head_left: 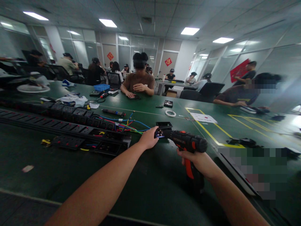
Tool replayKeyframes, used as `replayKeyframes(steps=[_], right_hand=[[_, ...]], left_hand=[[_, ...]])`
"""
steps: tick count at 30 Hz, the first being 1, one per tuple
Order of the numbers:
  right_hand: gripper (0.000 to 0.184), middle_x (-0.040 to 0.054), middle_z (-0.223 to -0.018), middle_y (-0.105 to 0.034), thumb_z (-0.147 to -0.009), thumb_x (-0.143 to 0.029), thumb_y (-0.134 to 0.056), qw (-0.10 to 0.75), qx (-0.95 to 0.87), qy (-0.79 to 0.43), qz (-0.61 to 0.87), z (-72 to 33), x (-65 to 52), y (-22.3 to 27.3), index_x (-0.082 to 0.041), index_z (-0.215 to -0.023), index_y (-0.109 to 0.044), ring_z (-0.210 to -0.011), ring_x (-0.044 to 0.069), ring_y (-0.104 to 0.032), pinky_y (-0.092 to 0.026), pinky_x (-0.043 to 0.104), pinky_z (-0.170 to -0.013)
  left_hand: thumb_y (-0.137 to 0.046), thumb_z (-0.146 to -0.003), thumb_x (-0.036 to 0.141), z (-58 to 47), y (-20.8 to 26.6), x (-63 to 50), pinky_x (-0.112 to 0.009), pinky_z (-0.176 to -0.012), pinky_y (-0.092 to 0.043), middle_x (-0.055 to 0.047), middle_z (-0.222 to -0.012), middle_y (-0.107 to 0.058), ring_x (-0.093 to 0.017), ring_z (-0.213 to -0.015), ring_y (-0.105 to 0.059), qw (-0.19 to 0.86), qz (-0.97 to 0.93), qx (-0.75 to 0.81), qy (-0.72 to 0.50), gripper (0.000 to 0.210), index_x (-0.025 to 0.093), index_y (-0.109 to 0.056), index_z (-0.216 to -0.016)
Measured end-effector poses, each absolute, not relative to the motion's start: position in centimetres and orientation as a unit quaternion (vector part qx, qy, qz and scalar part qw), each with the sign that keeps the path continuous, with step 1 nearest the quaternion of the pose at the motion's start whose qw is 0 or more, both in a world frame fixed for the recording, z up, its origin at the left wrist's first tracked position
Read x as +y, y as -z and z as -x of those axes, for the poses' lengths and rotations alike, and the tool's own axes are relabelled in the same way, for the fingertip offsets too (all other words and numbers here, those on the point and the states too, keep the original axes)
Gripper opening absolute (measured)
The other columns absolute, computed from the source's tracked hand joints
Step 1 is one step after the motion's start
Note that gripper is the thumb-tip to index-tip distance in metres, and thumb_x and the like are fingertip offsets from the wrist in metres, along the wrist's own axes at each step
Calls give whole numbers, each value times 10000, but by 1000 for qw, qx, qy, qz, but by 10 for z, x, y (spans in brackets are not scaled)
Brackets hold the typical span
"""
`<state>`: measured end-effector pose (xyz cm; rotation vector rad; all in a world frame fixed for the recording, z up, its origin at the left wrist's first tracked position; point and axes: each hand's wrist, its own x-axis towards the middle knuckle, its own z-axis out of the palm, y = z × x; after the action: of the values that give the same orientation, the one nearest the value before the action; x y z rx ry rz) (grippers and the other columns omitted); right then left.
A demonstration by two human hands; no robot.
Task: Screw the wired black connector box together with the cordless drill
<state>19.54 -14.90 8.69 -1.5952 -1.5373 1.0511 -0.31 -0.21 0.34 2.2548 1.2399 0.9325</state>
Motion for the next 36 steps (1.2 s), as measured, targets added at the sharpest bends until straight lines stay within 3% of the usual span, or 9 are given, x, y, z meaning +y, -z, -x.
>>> replayKeyframes(steps=[22, 36], right_hand=[[248, 13, -597, -663, -760, -426, -662, 327, -607, -385, 613, -195, -152, -91, -190, -835, -665, -593, 205, -622, -441, 318, -573], [327, -8, -636, -652, -730, -357, -643, 343, -591, -410, 604, -193, -153, -93, -171, -995, -687, -599, 191, -613, -429, 306, -562]], left_hand=[[-649, -817, 196, 3, -5, -3, -397, -1162, -377, -109, -1479, -543, -270, -1345, -523, 203, -808, 444, -331, 680, 188, -452, -1468], [-668, -818, 214, 4, -3, -2, -385, -1159, -386, -93, -1473, -550, -265, -1342, -529, 198, -807, 447, -330, 688, 213, -447, -1470]])
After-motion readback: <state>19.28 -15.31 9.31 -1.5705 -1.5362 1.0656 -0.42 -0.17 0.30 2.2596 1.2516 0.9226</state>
